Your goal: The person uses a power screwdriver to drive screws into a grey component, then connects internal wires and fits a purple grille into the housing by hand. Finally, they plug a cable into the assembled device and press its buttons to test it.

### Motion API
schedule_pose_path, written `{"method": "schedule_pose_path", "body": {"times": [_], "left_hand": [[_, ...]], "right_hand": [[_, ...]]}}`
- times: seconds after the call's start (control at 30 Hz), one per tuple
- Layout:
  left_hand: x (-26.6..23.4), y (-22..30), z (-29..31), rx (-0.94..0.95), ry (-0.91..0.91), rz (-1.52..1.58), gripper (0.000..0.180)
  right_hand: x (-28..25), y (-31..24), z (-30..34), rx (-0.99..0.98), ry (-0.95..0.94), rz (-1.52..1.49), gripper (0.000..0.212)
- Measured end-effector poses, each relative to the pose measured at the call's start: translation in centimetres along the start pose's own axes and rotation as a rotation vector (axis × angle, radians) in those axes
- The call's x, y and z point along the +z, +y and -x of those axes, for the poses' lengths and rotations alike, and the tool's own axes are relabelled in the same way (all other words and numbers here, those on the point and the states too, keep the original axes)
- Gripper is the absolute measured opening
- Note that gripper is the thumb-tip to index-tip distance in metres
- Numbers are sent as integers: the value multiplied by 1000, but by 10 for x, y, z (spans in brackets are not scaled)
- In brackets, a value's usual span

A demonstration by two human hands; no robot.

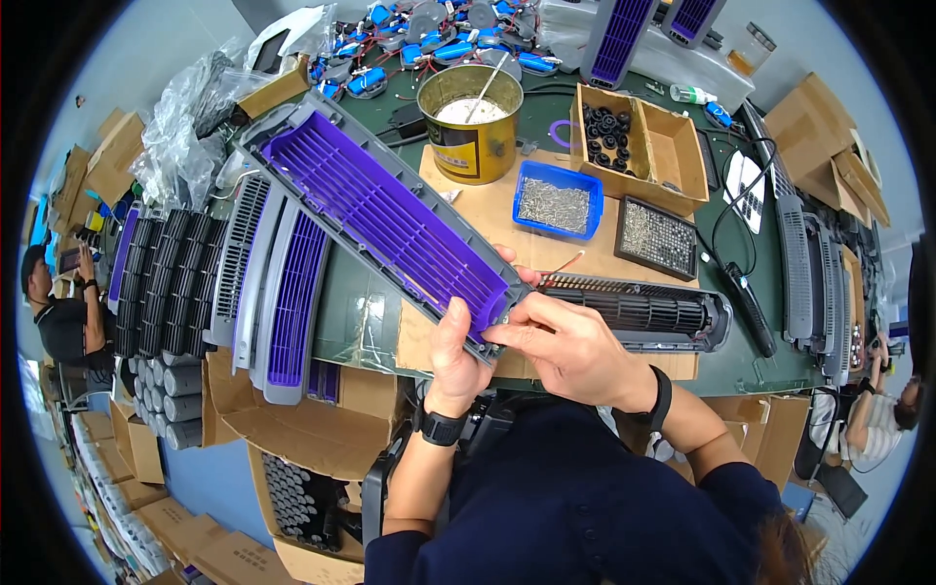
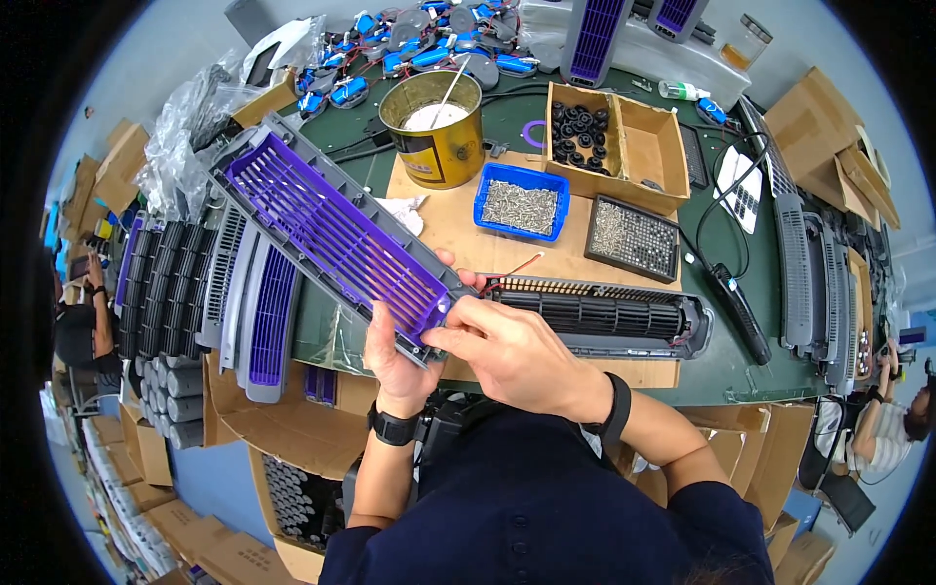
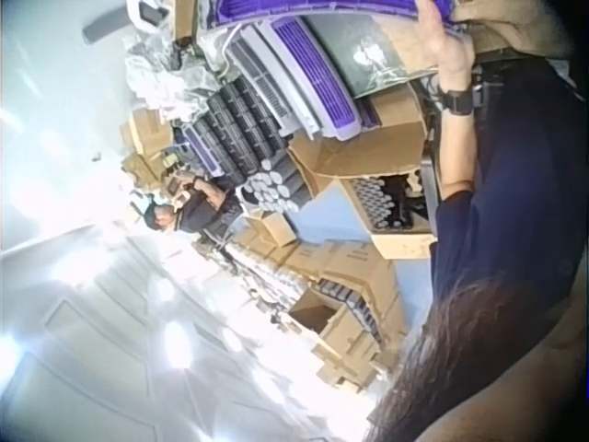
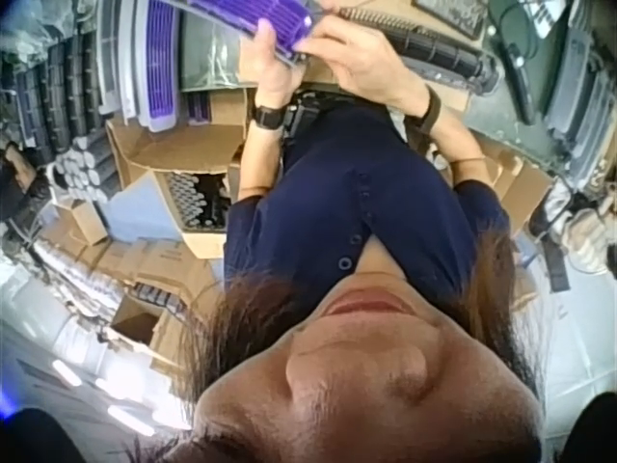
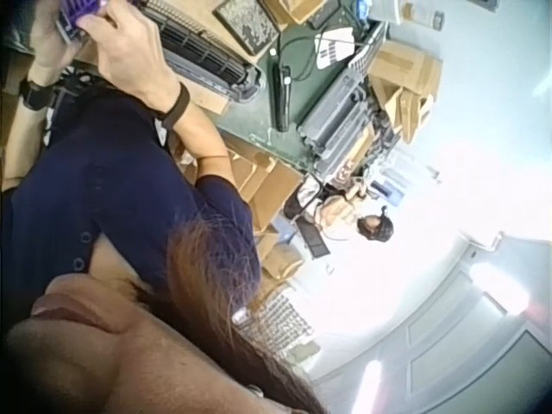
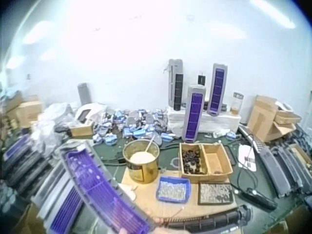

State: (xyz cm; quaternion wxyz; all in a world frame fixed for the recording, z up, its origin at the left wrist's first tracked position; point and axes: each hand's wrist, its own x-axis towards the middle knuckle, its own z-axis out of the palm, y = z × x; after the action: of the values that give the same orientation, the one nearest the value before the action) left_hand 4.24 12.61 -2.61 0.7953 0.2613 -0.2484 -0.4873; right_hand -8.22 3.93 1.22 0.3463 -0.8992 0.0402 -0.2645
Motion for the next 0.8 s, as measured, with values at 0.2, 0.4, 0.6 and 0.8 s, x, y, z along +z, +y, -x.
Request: {"method": "schedule_pose_path", "body": {"times": [0.2, 0.4, 0.6, 0.8], "left_hand": [[1, -1, -2, 39, 22, 47, 77], [-5, 0, 1, 173, 41, 121, 73], [-3, 0, 4, 187, 46, 96, 76], [2, 0, 6, 171, 77, -8, 82]], "right_hand": [[-7, 5, -4, 138, 39, -245, 24], [-12, 10, -5, 254, 73, -347, 9], [-10, 6, -3, 441, 21, -426, 8], [-7, 0, -6, 571, 86, -516, 25]]}}
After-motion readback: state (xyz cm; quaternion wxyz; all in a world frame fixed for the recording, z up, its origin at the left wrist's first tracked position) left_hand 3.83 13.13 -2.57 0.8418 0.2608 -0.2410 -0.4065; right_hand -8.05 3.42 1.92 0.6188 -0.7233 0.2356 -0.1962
